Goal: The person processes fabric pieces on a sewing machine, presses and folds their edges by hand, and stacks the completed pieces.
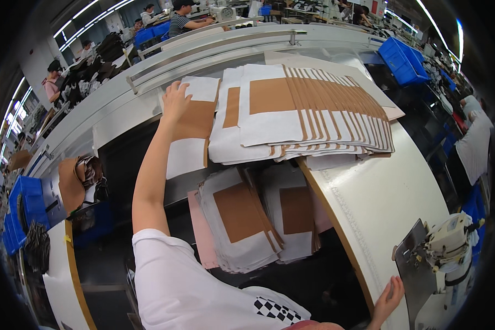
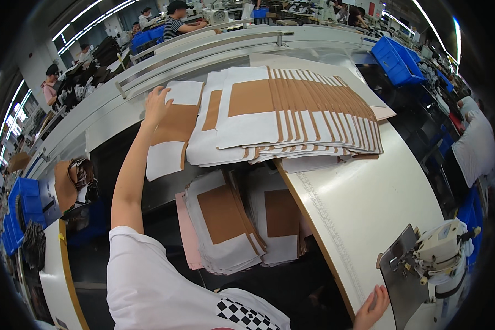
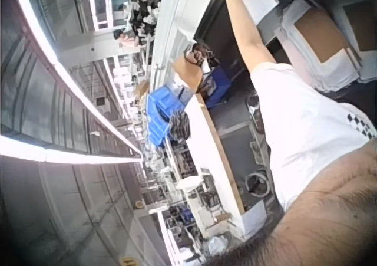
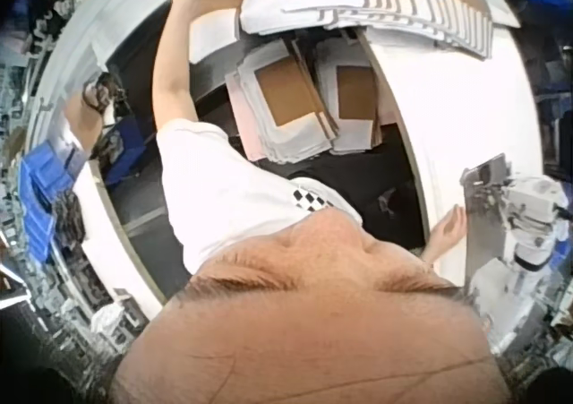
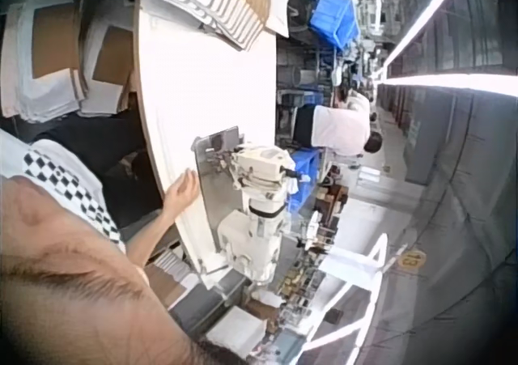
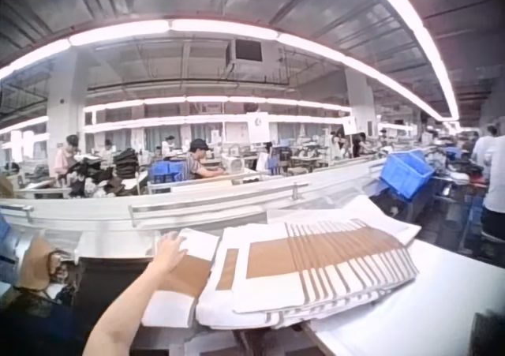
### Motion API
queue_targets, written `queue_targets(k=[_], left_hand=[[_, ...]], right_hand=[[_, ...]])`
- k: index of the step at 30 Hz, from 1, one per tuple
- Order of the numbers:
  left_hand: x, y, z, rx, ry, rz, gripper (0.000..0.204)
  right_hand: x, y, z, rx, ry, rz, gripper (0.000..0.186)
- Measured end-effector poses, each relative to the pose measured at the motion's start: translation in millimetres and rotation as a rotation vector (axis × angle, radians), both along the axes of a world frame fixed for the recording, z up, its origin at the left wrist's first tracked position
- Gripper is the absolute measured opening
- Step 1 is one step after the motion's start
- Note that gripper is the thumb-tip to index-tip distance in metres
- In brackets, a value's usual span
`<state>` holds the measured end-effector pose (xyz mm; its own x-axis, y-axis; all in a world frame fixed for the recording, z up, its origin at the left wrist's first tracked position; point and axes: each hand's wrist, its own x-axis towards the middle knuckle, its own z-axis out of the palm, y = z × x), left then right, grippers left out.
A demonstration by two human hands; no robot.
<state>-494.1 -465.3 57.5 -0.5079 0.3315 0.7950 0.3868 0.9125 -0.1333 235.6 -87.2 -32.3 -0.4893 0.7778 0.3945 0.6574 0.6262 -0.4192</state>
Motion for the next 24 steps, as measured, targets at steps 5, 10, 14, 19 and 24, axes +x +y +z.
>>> queue_targets(k=[5, 10, 14, 19, 24], left_hand=[[120, 138, 30, 0.096, -0.745, -0.807, 0.04], [174, 199, 21, -0.31, -0.696, -0.684, 0.028], [157, 199, 27, -0.255, -0.782, -0.794, 0.016], [91, 184, 46, 0.167, -1.597, -0.8, 0.021], [82, 193, 33, -0.074, -1.637, -0.901, 0.027]], right_hand=[[-7, -10, 6, -0.055, 0.044, -0.03, 0.023], [-9, -17, 15, -0.054, 0.022, -0.016, 0.023], [-12, -22, 19, -0.078, 0.041, -0.028, 0.024], [-11, -21, 20, -0.079, 0.054, -0.021, 0.023], [-10, -22, 18, -0.074, 0.064, -0.018, 0.023]])
